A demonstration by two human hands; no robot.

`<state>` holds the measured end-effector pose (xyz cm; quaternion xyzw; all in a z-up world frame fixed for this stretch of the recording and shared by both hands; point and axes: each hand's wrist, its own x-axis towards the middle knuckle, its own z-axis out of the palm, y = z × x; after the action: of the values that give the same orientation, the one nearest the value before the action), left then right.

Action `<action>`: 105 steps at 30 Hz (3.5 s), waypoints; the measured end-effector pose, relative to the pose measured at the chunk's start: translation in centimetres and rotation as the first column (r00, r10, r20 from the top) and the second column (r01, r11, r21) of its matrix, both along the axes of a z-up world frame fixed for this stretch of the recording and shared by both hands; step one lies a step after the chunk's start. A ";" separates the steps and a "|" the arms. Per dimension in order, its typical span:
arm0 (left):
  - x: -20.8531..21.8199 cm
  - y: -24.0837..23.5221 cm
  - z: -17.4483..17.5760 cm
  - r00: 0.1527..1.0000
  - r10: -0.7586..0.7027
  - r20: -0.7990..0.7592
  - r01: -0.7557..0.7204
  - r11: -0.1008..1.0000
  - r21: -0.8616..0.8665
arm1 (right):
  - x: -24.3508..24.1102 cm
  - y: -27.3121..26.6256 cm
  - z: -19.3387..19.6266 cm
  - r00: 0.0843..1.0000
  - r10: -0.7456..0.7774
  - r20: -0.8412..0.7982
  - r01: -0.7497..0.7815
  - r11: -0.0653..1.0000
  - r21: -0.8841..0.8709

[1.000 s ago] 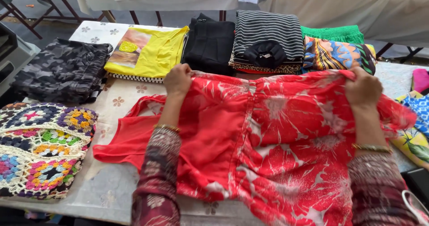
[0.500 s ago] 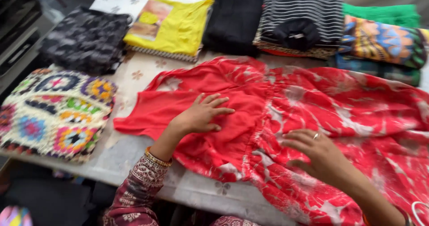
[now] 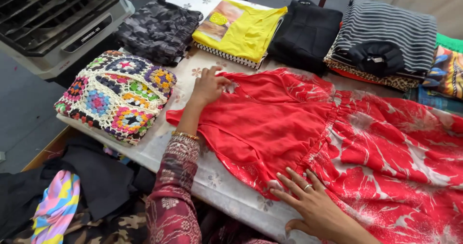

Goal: The person folds a colorful patterned scarf on a table, then picks up a red and white patterned top and begins to fold it. The person works on a table covered with a floral tablecloth, surrounded by stacks of other folded clothes.

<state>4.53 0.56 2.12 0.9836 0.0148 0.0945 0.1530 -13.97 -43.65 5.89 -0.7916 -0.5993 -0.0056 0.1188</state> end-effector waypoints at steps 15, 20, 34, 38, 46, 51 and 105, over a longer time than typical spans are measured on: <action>7.3 -2.5 1.2 0.986 0.102 0.129 -0.114 0.989 0.092 | 0.9 -0.2 0.6 0.968 -0.081 -0.236 0.031 0.978 -0.206; 5.9 -9.2 2.1 0.969 -0.219 0.114 0.214 0.975 0.053 | 5.8 -1.8 3.2 0.878 -0.268 -0.396 0.259 0.963 -0.077; 3.4 -9.9 0.5 0.944 -0.311 -0.113 0.315 0.949 0.019 | 22.7 -6.1 -3.2 0.639 -0.769 0.011 0.754 0.630 0.183; -2.6 -9.3 3.7 0.938 -0.342 -0.058 0.346 0.934 0.091 | 24.0 -7.9 -6.5 0.683 -0.731 0.006 0.700 0.656 0.282; -8.8 -8.1 4.9 0.861 -0.503 -0.077 0.508 0.858 0.073 | 27.9 -8.3 -3.9 0.585 -0.801 0.125 0.712 0.581 0.395; -9.9 -8.8 5.7 0.897 -0.439 0.050 0.439 0.898 0.013 | 30.2 -8.0 -5.1 0.493 -0.818 0.295 0.699 0.575 0.425; -18.4 -21.5 4.6 0.686 -0.716 0.130 0.728 0.679 -0.100 | 23.4 -4.4 1.4 0.644 -0.764 -0.033 0.716 0.587 0.378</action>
<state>-13.91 -20.98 6.69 0.8913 -0.3736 0.0647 0.2488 9.42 -48.07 7.27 -0.9310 -0.2093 -0.2160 0.2069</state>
